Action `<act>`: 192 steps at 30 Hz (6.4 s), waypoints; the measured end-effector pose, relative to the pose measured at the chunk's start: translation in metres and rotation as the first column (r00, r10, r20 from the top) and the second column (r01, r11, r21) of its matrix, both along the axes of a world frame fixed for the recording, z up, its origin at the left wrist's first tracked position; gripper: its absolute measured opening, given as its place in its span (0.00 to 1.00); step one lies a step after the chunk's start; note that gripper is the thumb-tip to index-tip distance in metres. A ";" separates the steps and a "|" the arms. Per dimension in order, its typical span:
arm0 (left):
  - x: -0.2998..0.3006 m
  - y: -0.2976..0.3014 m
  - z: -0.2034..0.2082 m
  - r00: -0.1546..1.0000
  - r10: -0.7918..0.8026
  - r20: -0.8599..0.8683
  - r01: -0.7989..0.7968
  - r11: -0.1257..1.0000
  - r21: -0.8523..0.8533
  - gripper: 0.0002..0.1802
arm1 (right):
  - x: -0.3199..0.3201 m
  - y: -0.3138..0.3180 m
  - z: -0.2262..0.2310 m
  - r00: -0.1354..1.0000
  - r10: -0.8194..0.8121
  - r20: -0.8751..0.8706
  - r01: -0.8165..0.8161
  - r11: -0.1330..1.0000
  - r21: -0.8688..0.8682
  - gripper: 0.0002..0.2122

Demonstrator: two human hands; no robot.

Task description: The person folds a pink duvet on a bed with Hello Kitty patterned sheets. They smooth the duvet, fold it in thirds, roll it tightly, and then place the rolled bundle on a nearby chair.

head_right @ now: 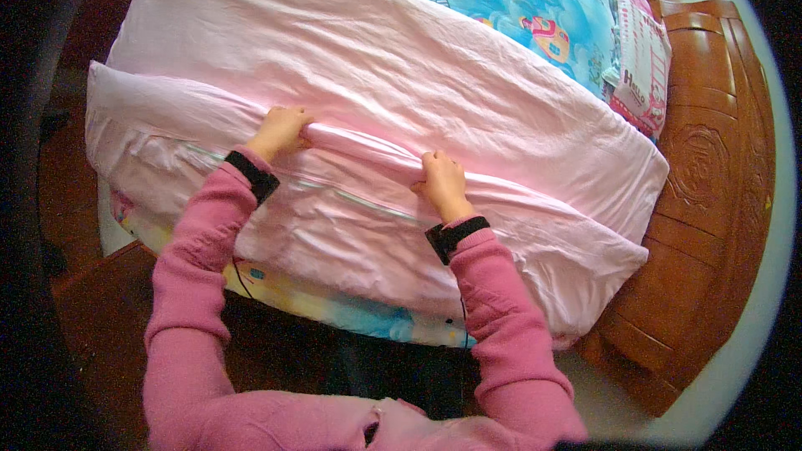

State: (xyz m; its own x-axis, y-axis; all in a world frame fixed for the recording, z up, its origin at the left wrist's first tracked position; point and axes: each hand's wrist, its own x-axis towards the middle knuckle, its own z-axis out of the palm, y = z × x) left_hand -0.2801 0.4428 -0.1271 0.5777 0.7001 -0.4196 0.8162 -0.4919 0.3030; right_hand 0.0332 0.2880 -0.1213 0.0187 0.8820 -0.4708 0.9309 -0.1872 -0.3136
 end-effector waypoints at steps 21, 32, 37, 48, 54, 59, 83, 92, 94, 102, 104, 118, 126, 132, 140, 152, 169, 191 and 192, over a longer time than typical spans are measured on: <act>0.061 -0.131 -0.017 0.961 0.217 0.170 -0.243 0.957 0.156 0.47 | -0.075 -0.049 -0.016 0.973 -0.191 0.128 0.169 0.972 0.165 0.45; 0.067 -0.129 -0.066 0.973 0.231 -0.010 -0.228 0.966 0.125 0.47 | -0.067 -0.040 -0.054 0.980 -0.172 0.095 0.173 0.985 0.005 0.45; 0.068 -0.121 -0.059 0.968 0.212 -0.135 -0.210 0.977 0.030 0.48 | -0.038 -0.062 -0.023 0.998 -0.059 -0.021 0.062 0.988 0.140 0.42; 0.168 -0.218 -0.014 0.974 0.064 0.216 -0.127 0.949 0.290 0.43 | 0.068 -0.208 0.030 0.974 -0.224 0.031 0.209 0.944 0.254 0.38; 0.281 -0.309 0.011 0.991 0.063 0.122 -0.079 0.988 0.132 0.45 | 0.158 -0.267 0.027 0.948 -0.318 -0.010 0.306 0.904 0.298 0.39; 0.359 -0.353 -0.008 0.990 0.095 0.104 -0.107 0.988 0.110 0.49 | 0.272 -0.317 0.015 0.916 -0.394 0.077 0.374 0.907 0.192 0.39; 0.737 -0.529 -0.016 0.990 0.024 0.137 -0.015 0.998 -0.063 0.54 | 0.641 -0.449 -0.030 0.495 -0.825 -0.272 0.854 0.520 -0.022 0.40; 0.744 -0.517 -0.017 0.995 0.062 0.072 -0.038 0.952 -0.304 0.55 | 0.649 -0.444 -0.049 0.390 -0.845 -0.366 0.888 0.450 -0.095 0.34; 0.744 -0.515 -0.019 0.996 0.059 0.071 -0.034 0.947 -0.320 0.55 | 0.652 -0.444 -0.046 0.365 -0.844 -0.393 0.871 0.459 -0.177 0.30; 0.743 -0.511 -0.024 0.997 0.058 0.053 -0.035 0.931 -0.363 0.55 | 0.657 -0.438 -0.020 0.093 -0.835 -0.543 0.776 0.402 -0.485 0.23; 0.743 -0.509 -0.024 0.996 0.058 0.072 -0.027 0.925 -0.378 0.56 | 0.658 -0.437 -0.018 0.037 -0.841 -0.540 0.742 0.385 -0.549 0.23; 0.732 -0.497 -0.020 0.987 0.067 0.148 0.021 0.853 -0.522 0.57 | 0.652 -0.428 0.027 0.050 -0.875 -0.481 0.701 0.373 -0.607 0.26; 0.706 -0.472 -0.045 0.791 0.247 0.559 0.215 0.743 -0.634 0.46 | 0.597 -0.416 0.125 0.142 -0.867 -0.478 0.627 0.452 -0.634 0.16; 0.663 -0.463 -0.007 0.822 -0.096 0.562 0.383 0.823 -0.420 0.33 | 0.509 -0.385 0.180 0.416 -0.704 -0.576 0.613 0.685 -0.394 0.29; 0.472 -0.422 0.124 0.509 0.734 0.450 0.200 0.408 -0.891 0.54 | 0.329 -0.295 0.232 0.868 -0.278 -0.412 0.264 0.960 -0.092 0.42; 0.209 -0.277 0.100 0.653 0.756 0.050 -0.059 0.117 -0.991 0.49 | 0.040 -0.153 0.160 0.941 -0.177 -0.290 0.057 0.924 -0.379 0.44; 0.233 -0.279 0.036 0.372 0.877 0.304 -0.105 0.365 -0.925 0.31 | 0.044 -0.249 0.237 0.749 -0.406 -0.524 0.352 0.914 -0.205 0.20; 0.178 -0.087 0.202 0.661 0.248 0.708 0.132 0.891 -0.435 0.31 | 0.010 -0.368 0.174 0.877 -0.442 -0.189 0.478 0.843 0.246 0.40; 0.160 -0.074 0.197 0.613 0.246 0.751 0.156 0.894 -0.421 0.31 | 0.009 -0.355 0.171 0.896 -0.397 -0.198 0.441 0.850 0.288 0.39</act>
State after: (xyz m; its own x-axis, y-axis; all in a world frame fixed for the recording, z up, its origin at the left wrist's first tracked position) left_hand -0.1199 0.3689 0.0696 0.7885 0.6104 -0.0747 0.1888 -0.1247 0.9741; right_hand 0.0425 -0.0671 0.0495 0.3801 0.9051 -0.1905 0.7347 -0.4205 -0.5323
